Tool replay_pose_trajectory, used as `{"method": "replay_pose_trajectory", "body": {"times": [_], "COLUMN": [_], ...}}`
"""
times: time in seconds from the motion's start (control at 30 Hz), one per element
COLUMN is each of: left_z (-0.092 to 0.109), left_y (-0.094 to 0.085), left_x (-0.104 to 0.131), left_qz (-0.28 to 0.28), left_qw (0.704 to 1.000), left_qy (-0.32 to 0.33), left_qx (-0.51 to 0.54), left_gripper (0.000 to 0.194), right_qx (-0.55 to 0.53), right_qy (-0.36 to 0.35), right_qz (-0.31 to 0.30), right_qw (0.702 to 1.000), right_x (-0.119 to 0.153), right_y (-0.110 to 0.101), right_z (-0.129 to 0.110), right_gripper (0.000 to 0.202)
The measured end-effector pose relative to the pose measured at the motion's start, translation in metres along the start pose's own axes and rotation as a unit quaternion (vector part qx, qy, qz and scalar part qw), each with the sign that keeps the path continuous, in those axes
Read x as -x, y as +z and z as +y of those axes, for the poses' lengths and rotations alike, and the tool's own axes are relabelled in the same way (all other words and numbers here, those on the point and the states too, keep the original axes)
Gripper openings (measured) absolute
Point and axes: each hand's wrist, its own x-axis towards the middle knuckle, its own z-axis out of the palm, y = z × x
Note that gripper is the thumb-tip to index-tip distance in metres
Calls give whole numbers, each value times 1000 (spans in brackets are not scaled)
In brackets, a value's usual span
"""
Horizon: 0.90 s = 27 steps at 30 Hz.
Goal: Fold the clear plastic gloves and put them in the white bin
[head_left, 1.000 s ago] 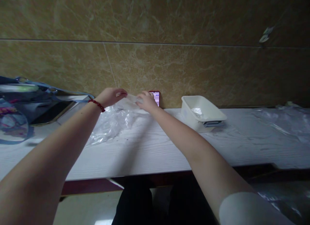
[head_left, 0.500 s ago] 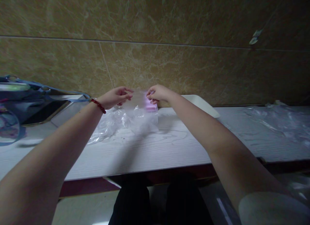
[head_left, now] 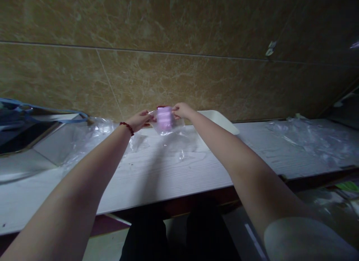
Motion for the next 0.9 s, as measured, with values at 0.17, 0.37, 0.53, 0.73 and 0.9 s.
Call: {"method": "replay_pose_trajectory", "body": {"times": [0.17,0.37,0.53,0.73,0.9], "left_z": [19,37,24,-56,-114], "left_y": [11,20,22,36,59], "left_x": [-16,-16,-2,53,96], "left_qz": [65,2,7,-74,-154], "left_qw": [995,997,984,856,780], "left_qy": [66,75,132,183,189], "left_qx": [-38,-22,-122,-478,-576], "left_gripper": [20,24,27,23,28], "right_qx": [60,86,159,207,238], "right_qy": [-89,-181,-201,-157,-136], "right_qz": [115,143,108,-18,-113], "right_qw": [987,969,961,966,955], "right_x": [-8,-2,27,93,145], "right_y": [-17,-26,-15,45,95], "right_z": [-3,1,17,67,97], "right_gripper": [14,20,22,25,27]}}
